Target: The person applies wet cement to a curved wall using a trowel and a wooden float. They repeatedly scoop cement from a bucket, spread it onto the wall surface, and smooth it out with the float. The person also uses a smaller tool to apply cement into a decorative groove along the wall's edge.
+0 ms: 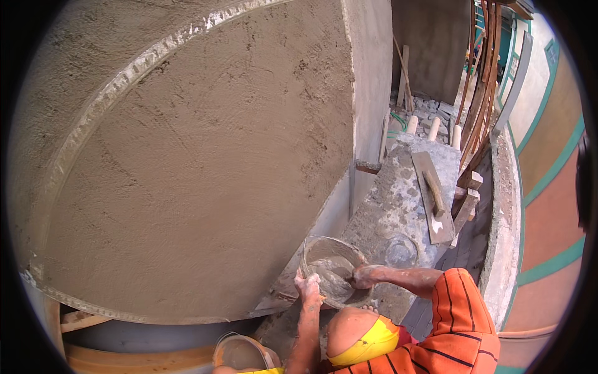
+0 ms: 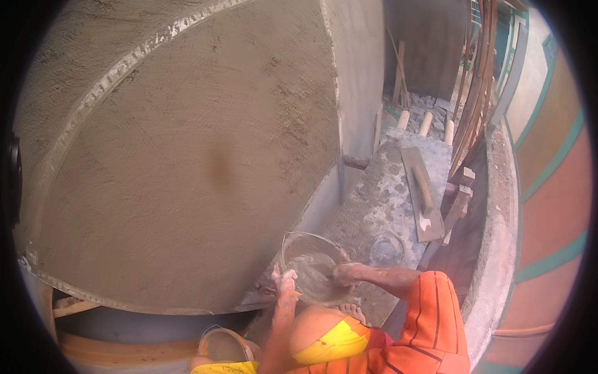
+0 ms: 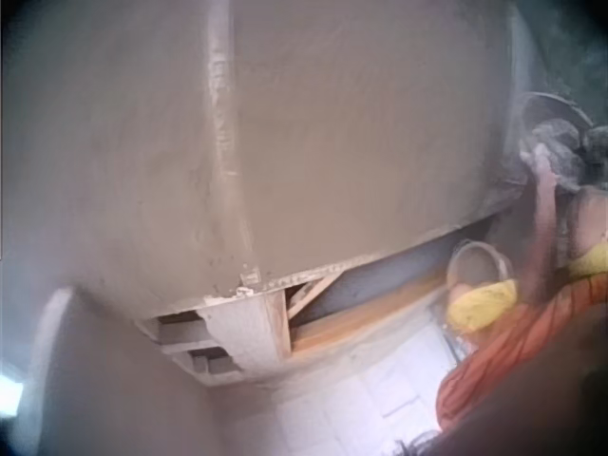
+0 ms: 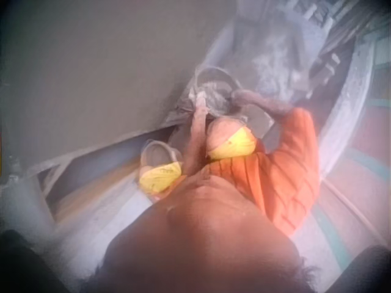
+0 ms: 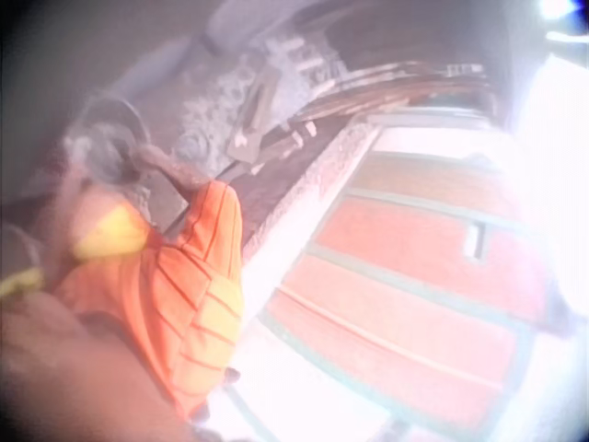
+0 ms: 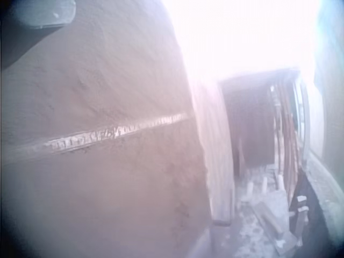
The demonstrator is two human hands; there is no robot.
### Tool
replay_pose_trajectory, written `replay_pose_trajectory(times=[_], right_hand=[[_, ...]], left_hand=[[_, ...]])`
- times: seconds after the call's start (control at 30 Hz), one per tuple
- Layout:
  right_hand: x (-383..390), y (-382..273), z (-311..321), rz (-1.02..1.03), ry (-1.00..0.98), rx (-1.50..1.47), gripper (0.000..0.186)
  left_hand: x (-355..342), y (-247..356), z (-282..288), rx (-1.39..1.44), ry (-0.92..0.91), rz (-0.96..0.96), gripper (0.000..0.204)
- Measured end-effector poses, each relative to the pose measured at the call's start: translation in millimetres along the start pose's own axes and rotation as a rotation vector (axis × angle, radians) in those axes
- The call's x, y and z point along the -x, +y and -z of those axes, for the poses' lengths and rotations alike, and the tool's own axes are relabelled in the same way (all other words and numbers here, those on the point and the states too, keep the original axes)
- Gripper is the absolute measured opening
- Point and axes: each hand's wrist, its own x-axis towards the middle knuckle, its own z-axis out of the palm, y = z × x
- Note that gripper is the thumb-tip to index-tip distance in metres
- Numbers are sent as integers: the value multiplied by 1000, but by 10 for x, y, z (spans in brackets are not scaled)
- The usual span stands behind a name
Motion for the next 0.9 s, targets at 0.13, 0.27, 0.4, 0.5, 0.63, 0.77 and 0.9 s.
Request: replay_pose_trajectory(times=[0.13, 0.27, 0.4, 0.5, 0.63, 0.77, 0.9], right_hand=[[321, -961, 1035, -395, -282, -806, 31], [533, -893, 709, -403, -199, -1040, 33], [635, -988, 892, -373, -149, -1172, 30], [632, -1016, 875, -281, -74, -1432, 24], [779, -919, 1146, -71, -18, -1819, 29], [898, -1046, 1736, 251, 318, -2104, 36], [1093, -1174, 2383, 517, 784, -2235, 38]], left_hand=[[-129, 122, 502, 83, -37, -65, 71], [-105, 63, 477, 78, 0, -20, 62], [-468, -214, 770, 149, -90, -135, 63], [-636, -246, 1043, 212, -88, -123, 73], [-495, -140, 1024, 259, -17, -58, 69], [-647, -346, 1184, 210, 36, -7, 67], [-626, -322, 1159, 186, 1, -39, 68]])
